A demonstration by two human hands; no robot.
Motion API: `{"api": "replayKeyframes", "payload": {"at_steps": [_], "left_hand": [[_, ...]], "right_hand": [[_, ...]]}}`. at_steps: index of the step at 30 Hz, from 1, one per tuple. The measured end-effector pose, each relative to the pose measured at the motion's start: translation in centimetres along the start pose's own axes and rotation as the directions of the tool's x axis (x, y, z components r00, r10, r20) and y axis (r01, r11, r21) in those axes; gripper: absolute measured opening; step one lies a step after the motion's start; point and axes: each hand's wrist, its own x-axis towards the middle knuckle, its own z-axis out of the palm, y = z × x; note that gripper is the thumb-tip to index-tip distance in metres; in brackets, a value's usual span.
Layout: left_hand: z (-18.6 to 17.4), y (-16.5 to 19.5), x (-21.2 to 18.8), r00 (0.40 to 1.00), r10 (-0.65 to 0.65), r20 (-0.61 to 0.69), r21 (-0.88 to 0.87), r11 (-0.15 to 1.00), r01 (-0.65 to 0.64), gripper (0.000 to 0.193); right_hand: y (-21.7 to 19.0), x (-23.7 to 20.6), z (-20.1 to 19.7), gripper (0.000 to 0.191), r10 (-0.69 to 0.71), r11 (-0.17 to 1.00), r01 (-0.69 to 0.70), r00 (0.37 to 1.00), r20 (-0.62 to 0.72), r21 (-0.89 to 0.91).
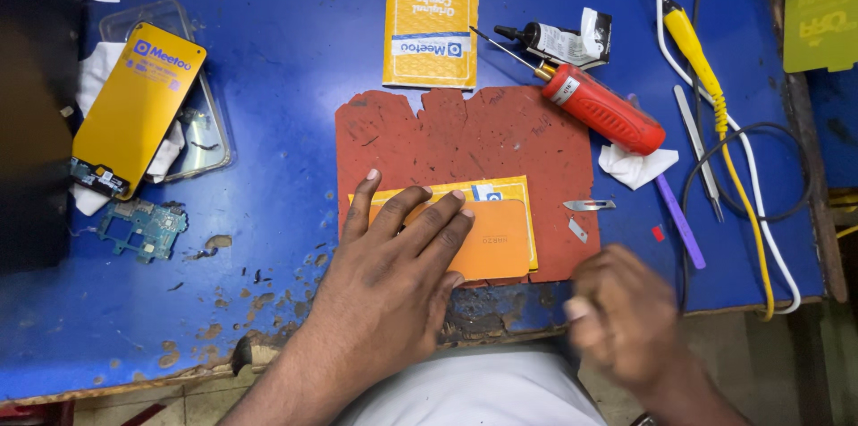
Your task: The person works on a disassembled smartphone at a repair bench. They peel old adhesive from the phone body, use a screwdriver on the removed back cover, then align and press a new orange back cover onto the phone body and press along its edges to seat it.
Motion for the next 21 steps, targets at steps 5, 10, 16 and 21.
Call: {"api": "replayKeyframes", "payload": {"at_steps": [5, 10, 16, 21], "left_hand": [[0.2, 0.0, 0.0, 1.000, -0.003, 0.009, -0.002, 1.000, 0.003, 0.057], [0.2, 0.0, -0.1, 1.000, 0.005, -0.003, 0.000, 1.000, -0.005, 0.056], [0.1, 0.1, -0.2, 1.000, 0.005, -0.024, -0.021, 1.000, -0.005, 0.056], [0.3, 0.0, -0.4, 0.999, 0.001, -0.049, -0.064, 0.998, -0.004, 0.057]], "right_hand": [[0.7, 0.9, -2.5, 0.012, 0.215, 0.951, -0.219, 0.976, -0.042, -0.218], [-0.8, 2.3, -2.2, 0.024, 0.015, 0.986, -0.030, 0.995, -0.097, -0.162], [-1.3, 3.9, -0.2, 0.037, -0.158, 0.987, 0.157, 0.982, 0.100, 0.016], [-0.9, 4.7, 0.2, 0.039, -0.156, 0.983, 0.139, 0.978, 0.139, 0.121]]}}
